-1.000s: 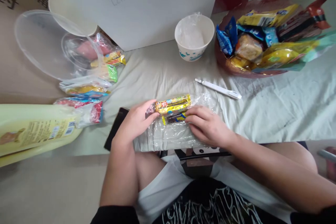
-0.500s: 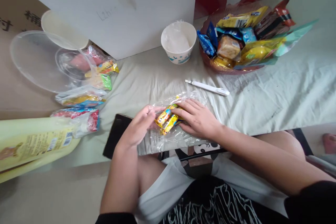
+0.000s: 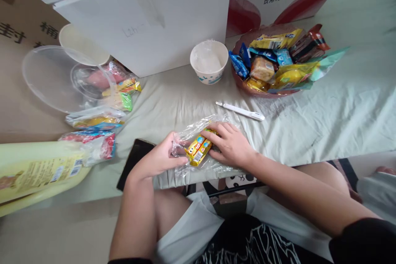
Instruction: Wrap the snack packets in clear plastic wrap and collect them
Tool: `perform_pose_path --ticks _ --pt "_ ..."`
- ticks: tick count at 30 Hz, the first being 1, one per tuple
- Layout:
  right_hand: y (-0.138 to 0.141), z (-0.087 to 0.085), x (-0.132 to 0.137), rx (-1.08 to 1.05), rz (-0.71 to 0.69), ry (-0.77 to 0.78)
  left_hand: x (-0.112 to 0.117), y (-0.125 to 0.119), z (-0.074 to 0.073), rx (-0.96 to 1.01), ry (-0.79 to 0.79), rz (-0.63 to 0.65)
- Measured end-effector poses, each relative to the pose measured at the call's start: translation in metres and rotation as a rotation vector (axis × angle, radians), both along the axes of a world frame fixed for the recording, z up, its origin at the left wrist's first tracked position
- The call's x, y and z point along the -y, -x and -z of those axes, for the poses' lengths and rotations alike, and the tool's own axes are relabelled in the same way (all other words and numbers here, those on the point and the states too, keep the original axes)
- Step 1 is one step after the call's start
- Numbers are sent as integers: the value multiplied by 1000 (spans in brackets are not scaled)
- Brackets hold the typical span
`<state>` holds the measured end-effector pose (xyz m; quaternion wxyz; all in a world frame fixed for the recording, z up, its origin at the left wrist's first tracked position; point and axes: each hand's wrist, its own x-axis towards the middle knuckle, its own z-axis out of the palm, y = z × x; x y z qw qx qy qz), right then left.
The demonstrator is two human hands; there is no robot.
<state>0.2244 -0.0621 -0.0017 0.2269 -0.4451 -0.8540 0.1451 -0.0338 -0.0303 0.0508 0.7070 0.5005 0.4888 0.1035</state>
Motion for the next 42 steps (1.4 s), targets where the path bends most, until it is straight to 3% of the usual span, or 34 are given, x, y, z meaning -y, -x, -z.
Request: perform_pose_path --ticks 5,8,14,20,26,32,37,42 --pt "-1 0 0 11 -2 9 3 2 1 -149 -20 128" --pt "-2 0 0 -6 -4 20 2 3 1 -72 -30 125" --pt "-3 4 0 -150 55 94 1 -4 2 198 16 -94" --pt "-6 4 -4 -315 57 161 3 -24 16 333 131 -150" --pt "-15 -4 -11 -544 14 310 -7 -32 21 321 183 -336" --pt "-26 -5 -16 -800 185 431 -19 -38 20 259 160 -456" --pt "-39 -10 -22 -1116 292 367 -22 -43 20 242 148 -437" --pt "-64 -41 -19 -857 444 71 -20 -44 17 243 126 -437"
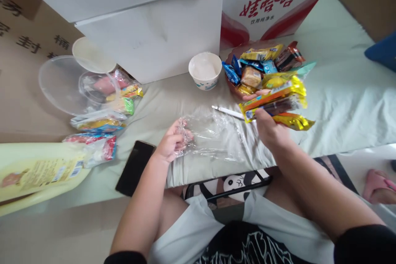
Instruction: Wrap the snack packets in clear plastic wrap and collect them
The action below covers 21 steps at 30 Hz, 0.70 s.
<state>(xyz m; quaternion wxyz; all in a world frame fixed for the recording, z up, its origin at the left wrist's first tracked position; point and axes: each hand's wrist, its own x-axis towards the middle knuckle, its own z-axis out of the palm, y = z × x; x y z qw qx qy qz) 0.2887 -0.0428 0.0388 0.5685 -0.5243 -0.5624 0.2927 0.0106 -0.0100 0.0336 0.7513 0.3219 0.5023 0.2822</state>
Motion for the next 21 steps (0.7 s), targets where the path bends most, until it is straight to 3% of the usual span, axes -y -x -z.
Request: perform_pose_path --ticks 4,6,8,11,14,17,19,21 --pt "-39 -39 -26 385 284 -193 3 1 0 -1 -17 14" --pt "-65 -54 -50 676 367 -183 4 2 0 -5 -26 14" --pt "-89 -62 -73 876 334 -86 5 2 0 -11 -29 16" --pt "-105 -68 -87 972 239 95 5 1 -1 -14 -24 18" --pt "-87 -69 -69 962 315 162 3 -1 -1 -17 -21 21" --pt "-48 -55 -34 794 380 -78 2 -1 -1 -17 -23 16" --pt "-22 -36 -12 662 239 -322 1 -1 0 -9 -29 5" --pt "-1 -11 5 592 -75 -337 0 1 0 -3 -32 -7"
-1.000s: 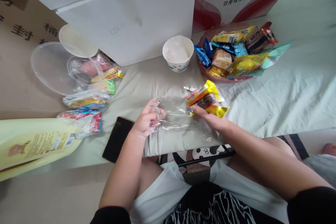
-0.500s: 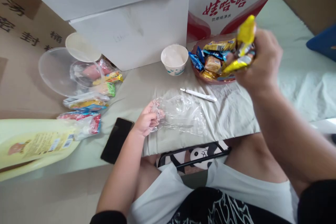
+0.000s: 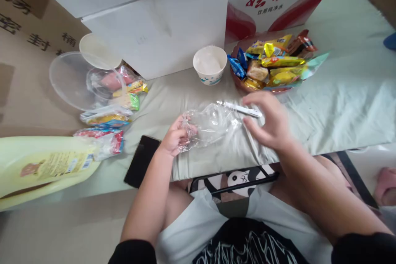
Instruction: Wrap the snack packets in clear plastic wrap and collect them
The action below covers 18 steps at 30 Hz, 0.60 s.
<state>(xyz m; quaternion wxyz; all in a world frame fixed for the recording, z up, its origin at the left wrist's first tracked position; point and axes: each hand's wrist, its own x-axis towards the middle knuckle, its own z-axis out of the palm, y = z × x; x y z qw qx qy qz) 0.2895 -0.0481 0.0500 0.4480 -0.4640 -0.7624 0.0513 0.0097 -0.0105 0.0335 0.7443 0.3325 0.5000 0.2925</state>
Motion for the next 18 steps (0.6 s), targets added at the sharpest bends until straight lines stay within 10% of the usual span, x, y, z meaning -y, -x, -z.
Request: perform_pose_path --ticks 4,12,18 --pt "23 39 14 233 -265 182 -1 6 1 14 8 6" --pt "32 40 7 344 11 91 -5 9 1 109 -63 -109" --pt "25 48 2 241 -30 118 -13 10 -5 115 -135 -336"
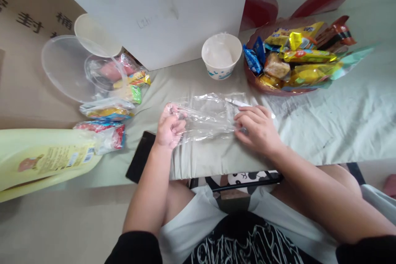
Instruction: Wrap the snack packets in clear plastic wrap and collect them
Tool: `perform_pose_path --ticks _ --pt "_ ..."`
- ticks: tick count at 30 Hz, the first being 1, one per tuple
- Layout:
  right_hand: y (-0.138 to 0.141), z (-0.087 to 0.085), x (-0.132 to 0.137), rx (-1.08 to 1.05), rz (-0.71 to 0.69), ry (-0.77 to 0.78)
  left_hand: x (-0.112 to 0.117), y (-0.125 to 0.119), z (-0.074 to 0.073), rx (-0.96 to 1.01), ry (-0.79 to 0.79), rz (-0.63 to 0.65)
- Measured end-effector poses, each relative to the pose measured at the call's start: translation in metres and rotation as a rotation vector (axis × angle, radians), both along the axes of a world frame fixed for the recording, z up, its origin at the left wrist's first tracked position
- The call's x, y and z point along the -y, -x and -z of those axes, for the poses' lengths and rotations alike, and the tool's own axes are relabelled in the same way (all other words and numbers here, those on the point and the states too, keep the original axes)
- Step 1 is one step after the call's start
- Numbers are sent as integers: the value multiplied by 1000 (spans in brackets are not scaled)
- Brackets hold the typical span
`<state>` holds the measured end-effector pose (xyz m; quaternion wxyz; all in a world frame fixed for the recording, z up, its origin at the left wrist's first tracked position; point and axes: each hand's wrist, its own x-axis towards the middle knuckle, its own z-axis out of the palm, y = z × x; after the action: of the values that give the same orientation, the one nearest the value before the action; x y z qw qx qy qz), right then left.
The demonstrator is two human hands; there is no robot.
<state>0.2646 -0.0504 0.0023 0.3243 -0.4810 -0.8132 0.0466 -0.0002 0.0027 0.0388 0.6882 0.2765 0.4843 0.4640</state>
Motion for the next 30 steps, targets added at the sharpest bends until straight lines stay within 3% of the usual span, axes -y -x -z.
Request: perform_pose_path --ticks 4,7,15,18,21,24,26,28,30 --pt "-4 6 -5 -90 56 83 -4 2 3 26 67 -80" --pt "-3 6 -6 -166 102 141 -5 5 5 98 85 -68" --pt "-2 2 -5 -296 241 -13 -5 9 2 173 83 -26" --pt "-4 2 -2 -229 158 -70 -5 9 1 191 96 -17" --pt "-4 3 -1 -78 14 22 -4 11 0 176 105 -1" --pt "-1 4 -3 90 -45 176 -5 12 -1 125 103 43" --pt "0 5 -6 103 -54 194 -6 12 1 56 114 59" --pt "0 5 -7 54 -35 176 -6 11 5 -97 124 3" --pt "0 5 -8 1 -11 151 -1 11 11 -372 92 -100"
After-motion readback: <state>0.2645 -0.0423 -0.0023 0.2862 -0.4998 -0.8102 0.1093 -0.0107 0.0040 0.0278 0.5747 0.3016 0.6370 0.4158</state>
